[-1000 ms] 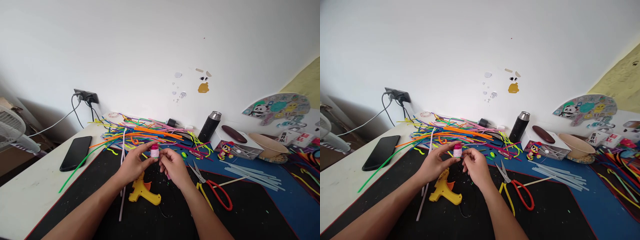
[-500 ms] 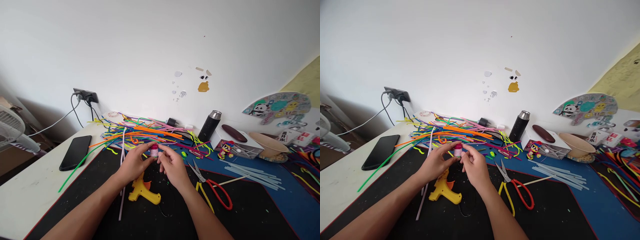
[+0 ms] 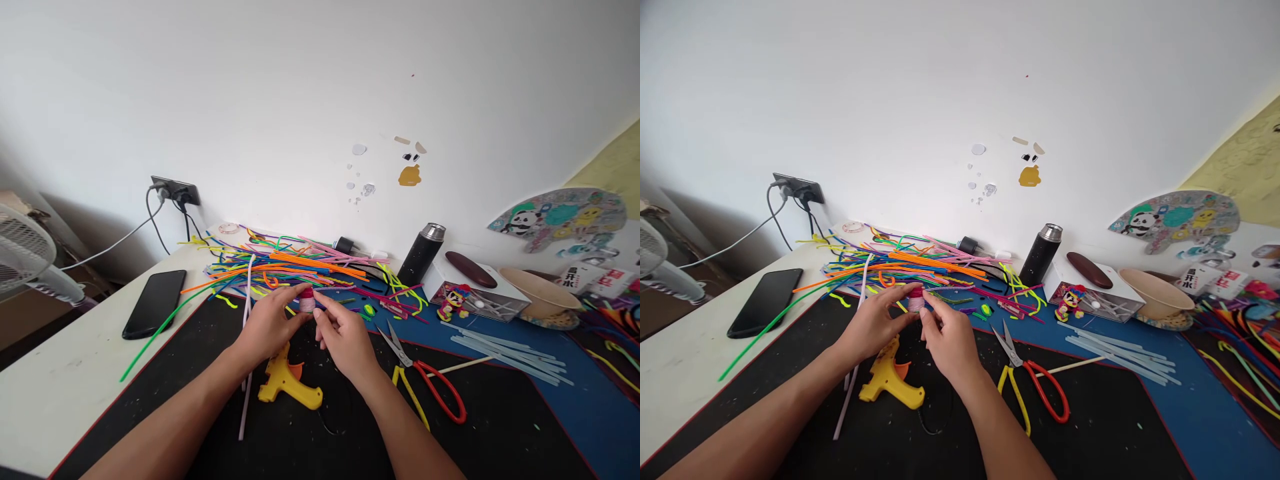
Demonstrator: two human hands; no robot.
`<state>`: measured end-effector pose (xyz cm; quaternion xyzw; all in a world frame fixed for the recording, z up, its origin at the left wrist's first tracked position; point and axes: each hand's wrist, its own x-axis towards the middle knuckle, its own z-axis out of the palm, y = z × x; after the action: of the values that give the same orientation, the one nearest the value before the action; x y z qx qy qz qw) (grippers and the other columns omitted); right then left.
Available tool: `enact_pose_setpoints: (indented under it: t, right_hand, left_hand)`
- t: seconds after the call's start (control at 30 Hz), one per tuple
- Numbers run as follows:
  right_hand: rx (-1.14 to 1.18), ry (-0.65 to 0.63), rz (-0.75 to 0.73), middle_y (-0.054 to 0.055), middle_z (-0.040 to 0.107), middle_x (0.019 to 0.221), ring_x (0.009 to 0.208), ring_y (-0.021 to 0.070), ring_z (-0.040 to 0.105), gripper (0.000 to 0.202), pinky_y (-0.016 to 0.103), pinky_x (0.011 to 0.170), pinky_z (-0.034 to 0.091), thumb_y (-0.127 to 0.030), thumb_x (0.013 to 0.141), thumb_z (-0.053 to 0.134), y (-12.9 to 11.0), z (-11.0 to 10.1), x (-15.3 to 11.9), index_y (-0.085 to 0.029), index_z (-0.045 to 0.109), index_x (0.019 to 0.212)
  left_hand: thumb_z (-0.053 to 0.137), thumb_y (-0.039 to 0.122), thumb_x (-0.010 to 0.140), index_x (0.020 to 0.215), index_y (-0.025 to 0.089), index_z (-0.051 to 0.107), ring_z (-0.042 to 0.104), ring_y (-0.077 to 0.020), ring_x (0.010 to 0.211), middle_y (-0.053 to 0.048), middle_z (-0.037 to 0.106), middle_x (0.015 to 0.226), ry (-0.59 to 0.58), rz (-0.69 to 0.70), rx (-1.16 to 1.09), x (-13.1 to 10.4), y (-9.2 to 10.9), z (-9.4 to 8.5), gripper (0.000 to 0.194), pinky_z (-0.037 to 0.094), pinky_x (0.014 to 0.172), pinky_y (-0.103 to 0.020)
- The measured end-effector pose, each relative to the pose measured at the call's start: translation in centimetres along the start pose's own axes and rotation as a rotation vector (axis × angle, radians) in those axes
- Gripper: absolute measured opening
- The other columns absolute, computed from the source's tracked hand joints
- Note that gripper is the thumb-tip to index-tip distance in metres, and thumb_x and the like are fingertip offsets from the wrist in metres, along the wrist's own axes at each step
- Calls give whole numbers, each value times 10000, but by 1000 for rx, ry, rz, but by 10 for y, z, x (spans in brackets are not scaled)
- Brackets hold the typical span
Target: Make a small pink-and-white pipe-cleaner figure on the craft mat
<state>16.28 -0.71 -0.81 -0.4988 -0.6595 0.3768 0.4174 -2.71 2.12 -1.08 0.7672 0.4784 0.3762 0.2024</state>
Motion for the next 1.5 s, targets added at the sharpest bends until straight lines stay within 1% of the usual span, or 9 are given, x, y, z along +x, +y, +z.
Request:
enact_pose_setpoints:
  t: [0.17,0.23,0.33,0.43,0.53,0.7,0.87,1.23,1.5]
  right_hand:
    - [28,89,2,-18,634,634,503,160,587,409,277,534,481,-424,1023,547,-1,-5,2,-217,736,1321]
    - [0,125,-4,-18,634,631,510,170,600,387,284,540,486,-419,1017,553,-1,-8,3,-222,740,1293]
    - [-47,173,-29,-7,647,629,534,189,623,323,295,554,491,-411,1003,566,-3,-12,4,-232,764,1186]
    - [-107,200,-64,3,669,639,552,198,628,263,299,571,487,-401,1000,565,-4,-14,4,-242,764,1065]
    - [-197,214,-106,5,682,649,558,194,616,237,298,592,470,-391,1005,565,-2,-14,4,-245,752,1003]
    - [-346,221,-171,-6,669,637,558,190,591,216,290,596,425,-361,1005,562,-1,-14,4,-256,749,978]
    - [-433,225,-224,9,704,680,588,193,622,218,289,608,411,-326,1005,552,-2,-14,3,-248,750,957]
    - [-529,212,-273,28,742,716,630,213,675,223,288,617,416,-303,1016,537,1,-13,2,-254,749,964]
    - [-510,201,-271,25,752,741,651,218,685,195,292,630,405,-286,1014,553,2,-15,2,-256,742,975]
  left_hand:
    - [724,263,894,1384,219,670,711,-299,1182,-110,764,1281,4,11,-19,-1,-1,0,495,554,1021,-427]
    - [724,272,899,1386,235,670,718,-292,1161,-100,769,1263,-2,31,-21,-1,0,0,491,562,1006,-413]
    - [723,272,897,1389,251,666,729,-280,1119,-86,778,1221,-17,51,-29,-2,3,-1,496,570,985,-394]
    - [717,275,896,1389,255,667,730,-276,1105,-80,778,1206,-35,56,-40,-2,6,-3,495,570,986,-391]
    - [710,287,903,1384,262,676,729,-278,1119,-76,779,1218,-56,56,-44,-2,9,-4,483,564,1002,-391]
    - [714,274,895,1392,281,678,724,-280,1159,-70,773,1278,-89,80,-61,-2,12,-6,498,559,1034,-394]
    - [720,273,902,1402,277,674,713,-286,1200,-70,758,1321,-126,78,-55,-1,16,-7,502,535,1092,-416]
    - [743,260,874,1372,291,701,708,-294,1232,-65,750,1354,-132,78,-73,-2,15,-8,500,539,1102,-423]
    - [758,284,863,1362,269,709,681,-292,1289,-66,729,1394,-155,25,-150,-2,14,-6,502,518,1135,-426]
